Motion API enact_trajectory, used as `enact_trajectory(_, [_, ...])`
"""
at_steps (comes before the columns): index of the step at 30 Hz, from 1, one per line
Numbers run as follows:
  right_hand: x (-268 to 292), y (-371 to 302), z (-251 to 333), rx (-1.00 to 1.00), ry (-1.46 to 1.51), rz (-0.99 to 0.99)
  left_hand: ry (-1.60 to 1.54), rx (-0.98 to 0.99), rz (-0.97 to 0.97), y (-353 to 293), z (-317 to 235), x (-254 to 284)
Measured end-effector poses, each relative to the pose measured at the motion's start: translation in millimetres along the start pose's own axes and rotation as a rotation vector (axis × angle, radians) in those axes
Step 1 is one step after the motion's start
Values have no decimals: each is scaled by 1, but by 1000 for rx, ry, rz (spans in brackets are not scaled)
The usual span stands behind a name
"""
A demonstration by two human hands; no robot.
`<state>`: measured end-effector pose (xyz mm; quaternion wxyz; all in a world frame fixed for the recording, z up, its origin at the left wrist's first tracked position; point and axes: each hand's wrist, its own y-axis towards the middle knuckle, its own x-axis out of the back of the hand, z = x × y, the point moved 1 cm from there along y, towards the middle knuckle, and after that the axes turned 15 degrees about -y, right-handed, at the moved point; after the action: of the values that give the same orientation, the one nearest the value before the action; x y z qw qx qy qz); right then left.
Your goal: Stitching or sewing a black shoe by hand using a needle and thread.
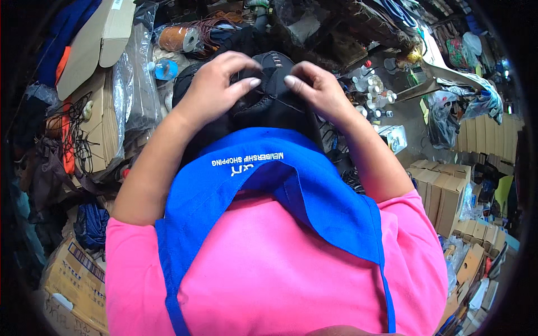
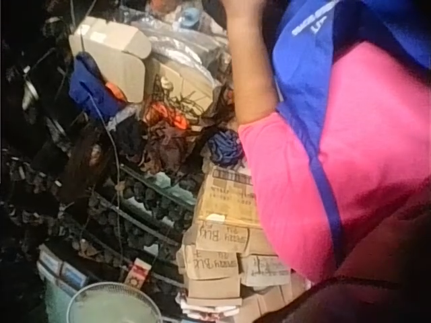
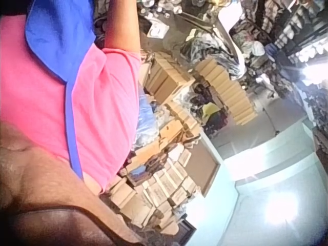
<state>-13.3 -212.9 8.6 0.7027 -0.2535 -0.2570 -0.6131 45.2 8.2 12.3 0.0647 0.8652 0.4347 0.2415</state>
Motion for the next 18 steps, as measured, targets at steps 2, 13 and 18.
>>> enact_trajectory(2, [1,-3,2,-60,-75,218,16,19,73,16,10,-5])
enact_trajectory(13, [13,-26,12,3,-210,376,-84,183,354,45,22,-42])
enact_trajectory(18, [24,-45,15,-58,132,301,-129,265,322,50,22,-36])
